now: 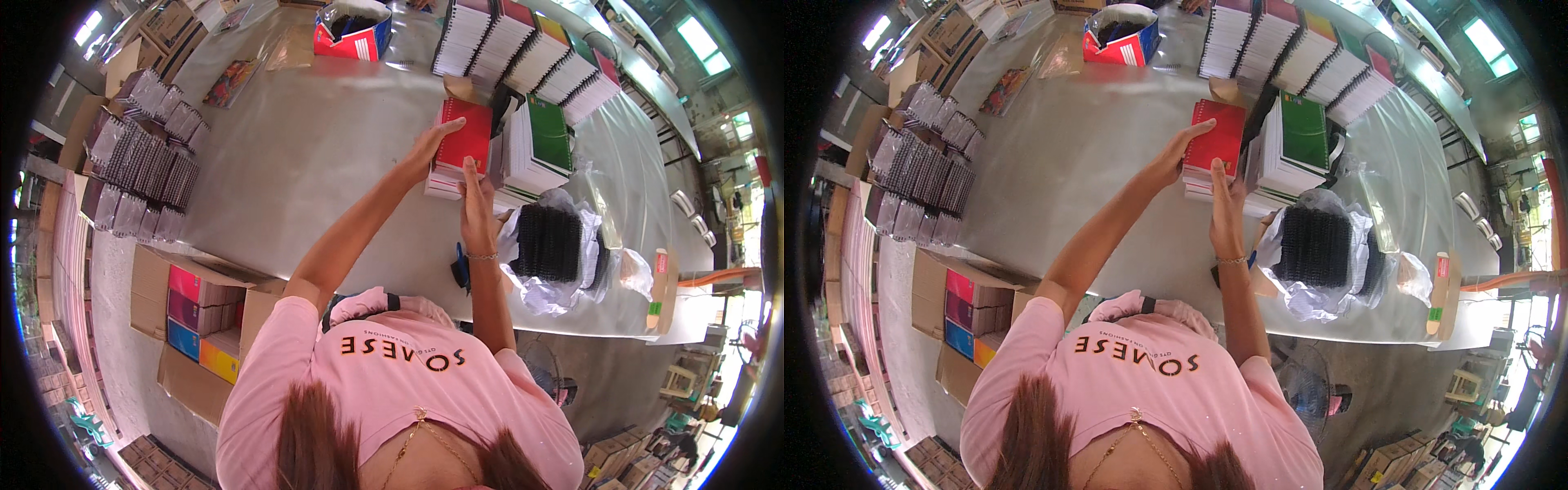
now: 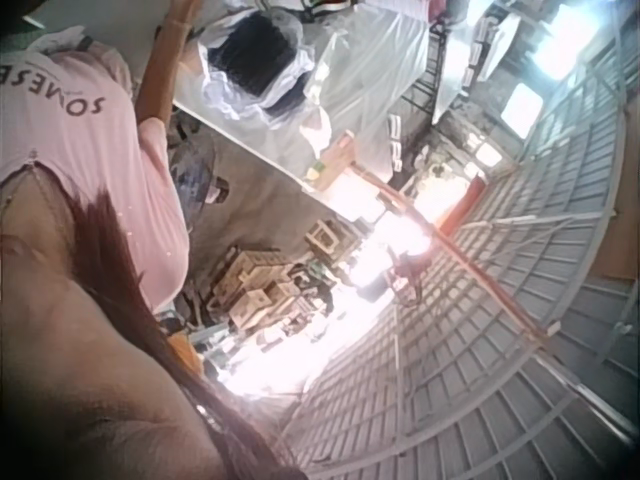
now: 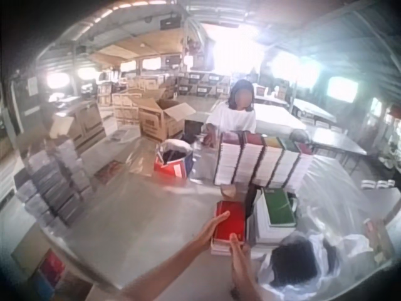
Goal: The person uses a utility knife to open a cardboard box and then removes notebooks, placing them into stacks on a table.
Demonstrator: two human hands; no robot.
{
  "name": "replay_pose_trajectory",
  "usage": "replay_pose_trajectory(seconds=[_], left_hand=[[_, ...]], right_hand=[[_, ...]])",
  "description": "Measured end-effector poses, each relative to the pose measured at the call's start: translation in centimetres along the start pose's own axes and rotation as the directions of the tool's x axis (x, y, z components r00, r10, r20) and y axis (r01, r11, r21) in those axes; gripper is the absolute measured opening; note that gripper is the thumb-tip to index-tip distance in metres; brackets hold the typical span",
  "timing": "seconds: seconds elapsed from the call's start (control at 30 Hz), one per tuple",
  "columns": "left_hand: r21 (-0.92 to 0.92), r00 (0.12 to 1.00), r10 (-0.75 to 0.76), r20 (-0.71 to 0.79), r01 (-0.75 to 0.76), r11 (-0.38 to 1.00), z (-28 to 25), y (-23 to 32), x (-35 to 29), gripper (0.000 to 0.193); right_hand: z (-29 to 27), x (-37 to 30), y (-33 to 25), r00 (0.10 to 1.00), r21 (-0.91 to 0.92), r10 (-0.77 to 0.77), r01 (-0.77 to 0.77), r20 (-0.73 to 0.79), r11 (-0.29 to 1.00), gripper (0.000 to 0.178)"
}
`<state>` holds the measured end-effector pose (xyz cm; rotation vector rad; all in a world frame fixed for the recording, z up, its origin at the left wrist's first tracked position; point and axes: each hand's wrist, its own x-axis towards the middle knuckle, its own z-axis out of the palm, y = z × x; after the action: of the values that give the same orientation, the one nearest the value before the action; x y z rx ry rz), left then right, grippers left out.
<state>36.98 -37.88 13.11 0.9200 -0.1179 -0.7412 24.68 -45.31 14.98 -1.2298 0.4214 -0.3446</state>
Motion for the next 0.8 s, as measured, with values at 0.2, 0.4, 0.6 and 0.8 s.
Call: replay_pose_trajectory(seconds=[0.2,0.4,0.6,0.8], left_hand=[[0.64,0.734,0.62,0.278,-0.622,0.45,-3.9,-3.6,1.6,0.043],[0.199,0.992,-0.04,-0.118,0.063,0.978,-3.3,-3.2,3.1,0.059],[0.44,0.981,-0.125,-0.148,0.179,0.88,-3.1,-2.6,3.6,0.07],[0.58,0.819,0.23,-0.526,0.148,0.801,-2.4,-0.4,-2.1,0.067]], right_hand=[[-0.5,1.2,1.2,1.0,-0.032,0.025,-0.025,-0.011,0.999,0.049],[-0.4,1.2,1.3,0.997,-0.051,0.024,-0.028,-0.078,0.998,0.049],[-0.4,-1.3,1.7,0.95,-0.356,-0.312,0.29,-0.007,0.888,0.054],[1.7,-7.9,7.3,0.991,-0.252,-0.132,0.131,0.011,0.959,0.049]])
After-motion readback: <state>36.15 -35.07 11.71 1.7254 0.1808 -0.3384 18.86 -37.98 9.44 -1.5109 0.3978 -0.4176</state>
